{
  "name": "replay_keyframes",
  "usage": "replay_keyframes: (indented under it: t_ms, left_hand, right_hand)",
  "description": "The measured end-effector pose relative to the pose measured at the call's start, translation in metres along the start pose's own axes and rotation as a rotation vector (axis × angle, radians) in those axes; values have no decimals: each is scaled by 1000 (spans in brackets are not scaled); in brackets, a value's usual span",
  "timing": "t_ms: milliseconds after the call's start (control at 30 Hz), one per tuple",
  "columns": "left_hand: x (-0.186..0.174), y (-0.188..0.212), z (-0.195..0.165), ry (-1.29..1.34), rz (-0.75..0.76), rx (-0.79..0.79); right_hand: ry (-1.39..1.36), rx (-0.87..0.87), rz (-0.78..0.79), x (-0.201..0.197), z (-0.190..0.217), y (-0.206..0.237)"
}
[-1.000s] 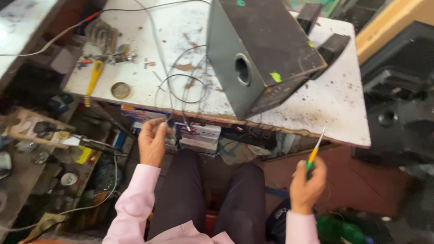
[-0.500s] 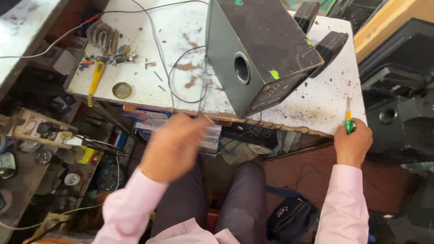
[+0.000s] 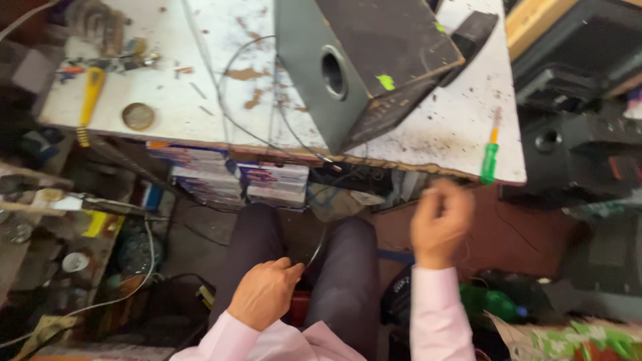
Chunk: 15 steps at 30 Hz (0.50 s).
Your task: The person uses a screwdriver to tighten a screw on the back of a black speaker, then connects a wire to the speaker and adjusts the control knob on the front panel. The speaker lights up, indicating it is powered on.
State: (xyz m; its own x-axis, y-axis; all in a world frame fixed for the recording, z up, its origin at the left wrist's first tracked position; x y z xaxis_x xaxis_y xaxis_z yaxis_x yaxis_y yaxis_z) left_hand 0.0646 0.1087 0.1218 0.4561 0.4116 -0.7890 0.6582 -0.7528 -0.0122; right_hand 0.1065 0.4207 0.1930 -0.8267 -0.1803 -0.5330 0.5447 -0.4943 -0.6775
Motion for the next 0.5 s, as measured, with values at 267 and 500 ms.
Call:
replay_keyframes:
  t_ms: [267, 500]
  left_hand:
    - [50, 5, -9, -34, 171, 23]
    - [49, -2, 0, -138, 243, -95]
  right_hand:
    - [-1015, 668, 771, 118, 80, 145]
    - [-429, 339, 333, 75, 60, 59]
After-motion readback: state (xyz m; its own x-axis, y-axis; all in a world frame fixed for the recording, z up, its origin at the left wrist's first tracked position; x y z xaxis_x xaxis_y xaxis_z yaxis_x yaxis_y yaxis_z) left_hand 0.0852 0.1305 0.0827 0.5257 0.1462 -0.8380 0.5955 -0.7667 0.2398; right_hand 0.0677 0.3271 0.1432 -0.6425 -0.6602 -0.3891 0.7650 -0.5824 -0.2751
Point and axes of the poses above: each hand's wrist, its own y-axis away from the middle knuckle, its own x-axis out of the palm, z = x × y, the point moved 9 cm from there along -y, towards the middle knuckle, and after that the axes turned 1 degree about x, right-handed, at the moved point
